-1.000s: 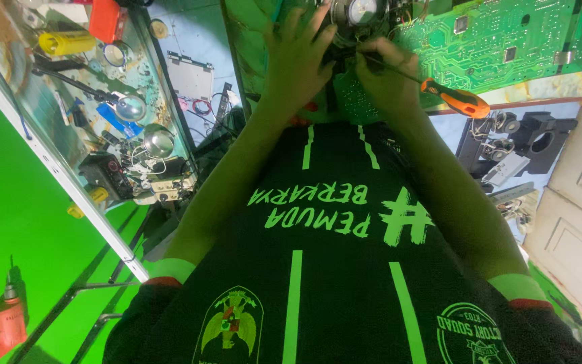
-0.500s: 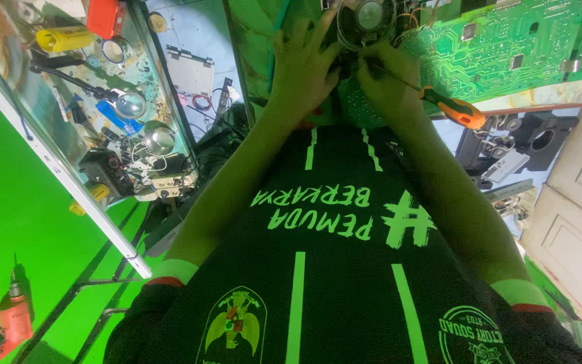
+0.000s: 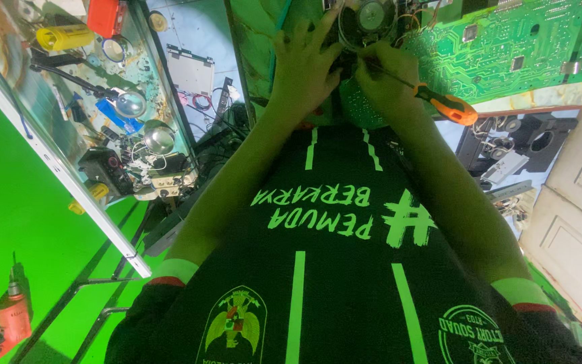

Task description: The person cleans various internal parts of an electronic device using a small blue brush.

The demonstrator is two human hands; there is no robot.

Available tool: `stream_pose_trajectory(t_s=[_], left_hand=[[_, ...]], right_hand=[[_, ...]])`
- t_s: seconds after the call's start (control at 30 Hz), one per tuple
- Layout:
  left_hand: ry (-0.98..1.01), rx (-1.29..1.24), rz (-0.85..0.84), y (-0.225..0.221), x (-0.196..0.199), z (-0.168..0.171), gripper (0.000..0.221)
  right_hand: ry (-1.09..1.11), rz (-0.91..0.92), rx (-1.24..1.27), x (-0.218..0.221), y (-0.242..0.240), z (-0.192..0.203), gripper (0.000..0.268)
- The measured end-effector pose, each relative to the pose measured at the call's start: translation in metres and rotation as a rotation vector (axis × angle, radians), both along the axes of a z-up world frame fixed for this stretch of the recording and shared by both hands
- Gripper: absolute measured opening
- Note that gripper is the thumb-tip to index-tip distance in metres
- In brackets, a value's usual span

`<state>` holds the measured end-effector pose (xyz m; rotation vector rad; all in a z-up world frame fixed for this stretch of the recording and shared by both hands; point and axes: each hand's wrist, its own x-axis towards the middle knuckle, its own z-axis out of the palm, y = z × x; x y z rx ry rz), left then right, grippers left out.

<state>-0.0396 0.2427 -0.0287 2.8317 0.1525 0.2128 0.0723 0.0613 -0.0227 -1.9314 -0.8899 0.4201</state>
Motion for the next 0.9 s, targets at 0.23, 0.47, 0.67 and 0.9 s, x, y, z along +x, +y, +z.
stream_pose_trajectory(t_s=[0.23, 0.47, 0.67, 0.9], left_hand=[[0.027, -0.009, 0.006, -0.001, -0.002, 0.000, 0.043], [0.038, -0.011, 0.005, -0.001, -0.001, -0.002, 0.043], [0.089, -0.029, 0.013, -0.001, 0.000, 0.004, 0.057], [0.145, -0.135, 0.017, -0.004, -0.004, 0.034, 0.070]], right_hand=[[0.050, 0.025, 0.009, -0.001, 0.001, 0.002, 0.010], [-0.085, 0.035, -0.095, 0.005, -0.002, -0.018, 0.014], [-0.666, 0.298, -0.525, 0.006, -0.011, -0.062, 0.040], [0.135, 0.164, 0.062, 0.004, -0.009, -0.068, 0.023]])
